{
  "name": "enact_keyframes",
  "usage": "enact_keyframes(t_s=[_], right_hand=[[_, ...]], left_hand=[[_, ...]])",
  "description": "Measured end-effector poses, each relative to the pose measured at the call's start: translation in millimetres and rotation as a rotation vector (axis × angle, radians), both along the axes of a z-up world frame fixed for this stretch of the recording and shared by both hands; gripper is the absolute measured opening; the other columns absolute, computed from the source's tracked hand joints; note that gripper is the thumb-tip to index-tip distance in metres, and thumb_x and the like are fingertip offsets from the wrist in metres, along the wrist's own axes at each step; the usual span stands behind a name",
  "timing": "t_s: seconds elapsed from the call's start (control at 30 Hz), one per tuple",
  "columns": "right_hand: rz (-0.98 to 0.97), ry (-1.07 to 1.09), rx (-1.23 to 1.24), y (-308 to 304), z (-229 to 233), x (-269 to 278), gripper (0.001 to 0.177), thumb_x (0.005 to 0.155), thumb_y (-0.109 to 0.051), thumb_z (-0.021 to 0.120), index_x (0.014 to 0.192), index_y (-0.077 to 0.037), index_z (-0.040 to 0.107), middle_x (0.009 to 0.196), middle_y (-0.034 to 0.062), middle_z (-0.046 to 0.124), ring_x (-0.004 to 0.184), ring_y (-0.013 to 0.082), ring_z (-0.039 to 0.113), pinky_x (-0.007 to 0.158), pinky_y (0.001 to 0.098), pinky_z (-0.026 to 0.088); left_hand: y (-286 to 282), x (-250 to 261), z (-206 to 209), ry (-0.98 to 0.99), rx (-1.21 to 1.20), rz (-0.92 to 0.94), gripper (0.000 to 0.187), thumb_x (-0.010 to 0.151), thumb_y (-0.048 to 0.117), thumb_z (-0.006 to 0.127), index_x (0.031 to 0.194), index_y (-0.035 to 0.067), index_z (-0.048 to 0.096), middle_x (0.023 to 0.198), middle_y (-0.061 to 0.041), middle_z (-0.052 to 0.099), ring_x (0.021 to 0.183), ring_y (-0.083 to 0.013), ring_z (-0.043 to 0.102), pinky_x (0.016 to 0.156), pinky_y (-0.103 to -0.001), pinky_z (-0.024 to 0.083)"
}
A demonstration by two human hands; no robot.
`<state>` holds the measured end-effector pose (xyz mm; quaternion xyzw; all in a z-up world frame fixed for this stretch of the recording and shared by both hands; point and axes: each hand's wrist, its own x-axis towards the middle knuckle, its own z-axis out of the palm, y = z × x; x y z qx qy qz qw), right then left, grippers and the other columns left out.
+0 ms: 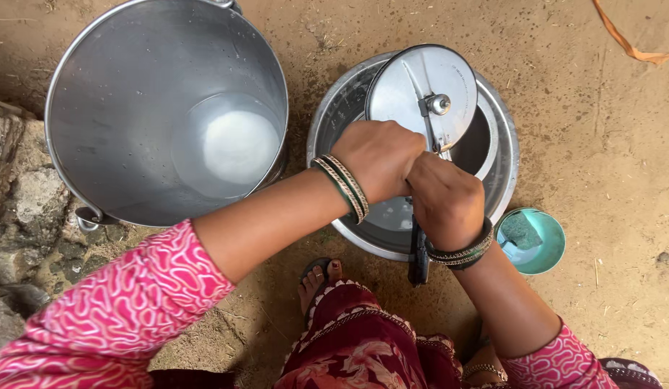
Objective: The person scrubs a metal pressure cooker with a green sponge, rinses it with water from a bucket, and places the lid back on. The task is performed outdoors on a dirt surface using two buckets and a small cup.
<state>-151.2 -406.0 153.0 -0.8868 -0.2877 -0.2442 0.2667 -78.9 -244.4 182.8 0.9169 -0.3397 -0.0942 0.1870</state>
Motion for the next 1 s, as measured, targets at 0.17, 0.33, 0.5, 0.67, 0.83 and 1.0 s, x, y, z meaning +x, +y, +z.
enact_keyframes(t_s=[0.17,0.33,0.5,0.67,0.83,1.0], right_hand=[[0.048,-0.01,-0.01,5,34,11,0.022,0.09,0.012,0.066,0.109,0.001,0.073,0.111,0.0149,0.075,0.094,0.0247,0.075,0.079,0.0327,0.062],[0.052,0.493,0.305,-24,110,19,0.011,0.098,-0.005,0.069,0.107,-0.009,0.074,0.106,0.0066,0.076,0.095,0.0174,0.076,0.082,0.032,0.063],[-0.027,0.374,0.035,-39,105,39,0.021,0.089,-0.007,0.076,0.11,-0.005,0.075,0.108,0.0153,0.076,0.097,0.0255,0.073,0.082,0.0387,0.06],[-0.283,0.389,0.216,-50,56,46,0.016,0.096,-0.002,0.075,0.112,-0.001,0.075,0.112,0.0172,0.076,0.094,0.0205,0.071,0.079,0.0333,0.058],[-0.361,0.379,0.438,-69,18,39,0.011,0.107,0.001,0.07,0.118,0.002,0.073,0.111,0.01,0.074,0.1,0.0128,0.072,0.089,0.0256,0.058],[-0.234,0.403,0.558,-86,-13,42,0.01,0.109,0.009,0.065,0.119,0.01,0.068,0.117,0.0123,0.072,0.11,0.0157,0.072,0.102,0.0282,0.059]], left_hand=[[23,1,14,0.465,-0.425,0.138,0.014,0.081,0.01,0.073,0.094,0.008,0.07,0.075,-0.007,0.077,0.073,-0.0157,0.081,0.069,-0.034,0.063],[63,3,36,0.433,-0.555,0.13,0.013,0.093,0.011,0.072,0.106,0.009,0.074,0.09,-0.005,0.079,0.077,-0.0107,0.079,0.07,-0.027,0.062],[120,-2,46,0.351,-0.759,0.101,0.015,0.099,-0.001,0.065,0.111,0.004,0.073,0.102,-0.01,0.078,0.09,-0.0111,0.079,0.073,-0.024,0.065],[185,26,5,0.355,-0.86,0.479,0.013,0.101,0.0,0.066,0.112,0.001,0.072,0.099,-0.011,0.076,0.081,-0.0131,0.075,0.065,-0.025,0.063],[249,75,-85,0.806,-0.578,0.872,0.012,0.098,0.013,0.067,0.102,0.003,0.071,0.093,-0.011,0.075,0.073,-0.0187,0.073,0.067,-0.032,0.062],[292,120,-198,1.027,-0.077,1.121,0.022,0.103,0.023,0.059,0.101,0.007,0.073,0.096,-0.01,0.074,0.083,-0.0247,0.07,0.073,-0.042,0.057]])
